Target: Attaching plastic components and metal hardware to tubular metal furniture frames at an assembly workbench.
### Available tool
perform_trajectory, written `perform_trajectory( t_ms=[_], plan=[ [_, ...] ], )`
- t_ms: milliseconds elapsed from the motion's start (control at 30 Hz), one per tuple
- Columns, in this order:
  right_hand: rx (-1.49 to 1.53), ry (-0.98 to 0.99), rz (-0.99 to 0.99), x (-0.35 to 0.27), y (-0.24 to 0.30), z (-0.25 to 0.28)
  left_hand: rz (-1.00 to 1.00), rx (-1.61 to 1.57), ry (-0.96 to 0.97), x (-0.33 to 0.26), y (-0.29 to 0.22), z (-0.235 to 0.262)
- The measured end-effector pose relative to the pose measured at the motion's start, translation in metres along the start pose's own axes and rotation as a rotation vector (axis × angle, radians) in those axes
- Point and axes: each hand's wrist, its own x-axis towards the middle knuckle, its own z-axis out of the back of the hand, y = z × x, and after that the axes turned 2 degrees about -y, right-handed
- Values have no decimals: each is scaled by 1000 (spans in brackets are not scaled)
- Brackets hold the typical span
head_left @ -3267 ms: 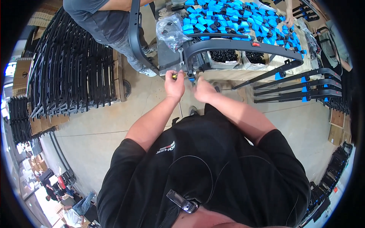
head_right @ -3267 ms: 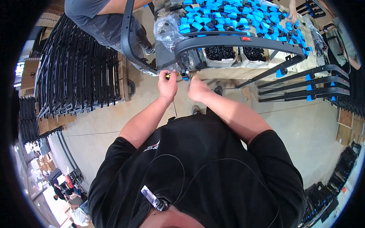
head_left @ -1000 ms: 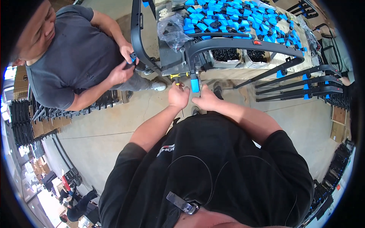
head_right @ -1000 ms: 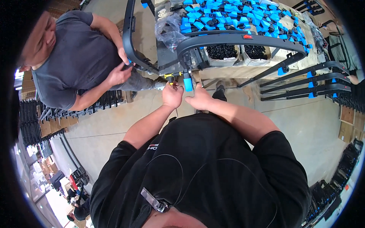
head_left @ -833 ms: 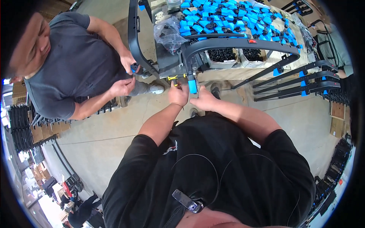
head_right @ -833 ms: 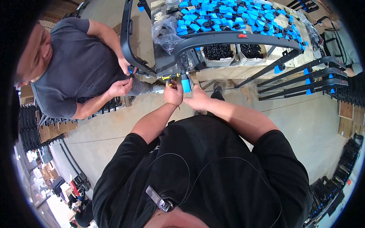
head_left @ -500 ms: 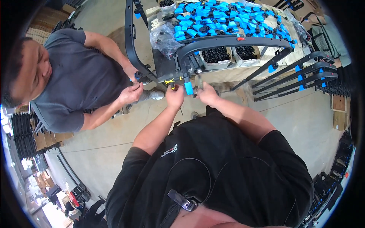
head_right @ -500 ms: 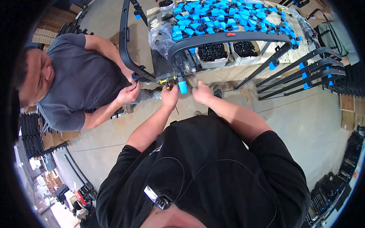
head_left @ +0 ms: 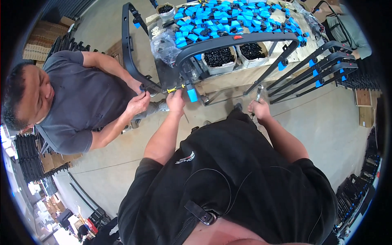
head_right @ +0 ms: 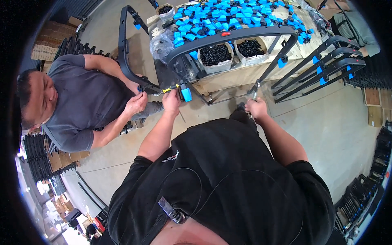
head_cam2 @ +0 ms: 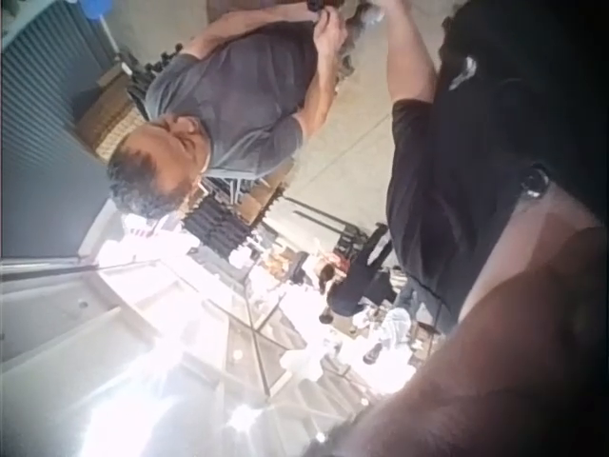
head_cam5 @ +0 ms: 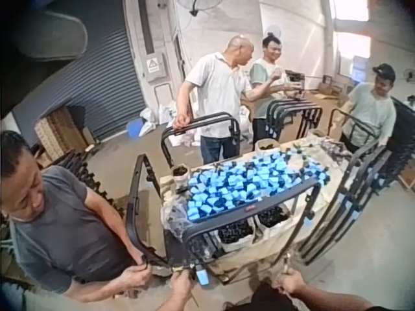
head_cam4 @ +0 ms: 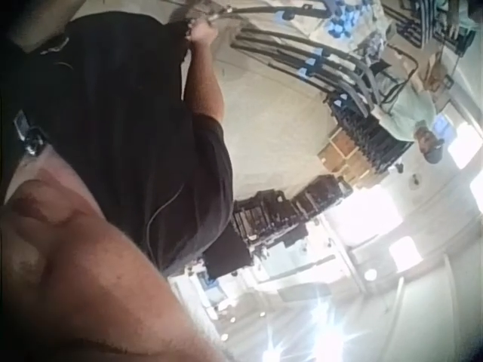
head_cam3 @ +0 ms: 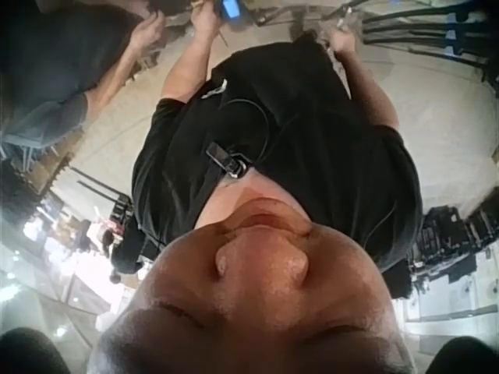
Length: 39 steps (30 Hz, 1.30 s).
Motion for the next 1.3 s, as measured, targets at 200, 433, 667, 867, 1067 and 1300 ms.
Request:
perform_trajectory(
  t_ms=[200,433,667,867,1067,1300],
  plan=[
    [125,25,40,31,16,54,-79,61,-132,-21,-9,-15],
    [-138,60,134,52,48,127,-56,168,-310,-16,-4,-28],
    [-370,110,54,40,96,236,384,133,-871,-27,12,48],
    [-628,147,194,67,99,268,468,714,-278,-110,79,-58],
    [-499,405,424,79,132,213,-60,708,361,-174,20,-324],
    [169,502,92,58,198,154,-513,735,689,-191,1,-436]
  ],
)
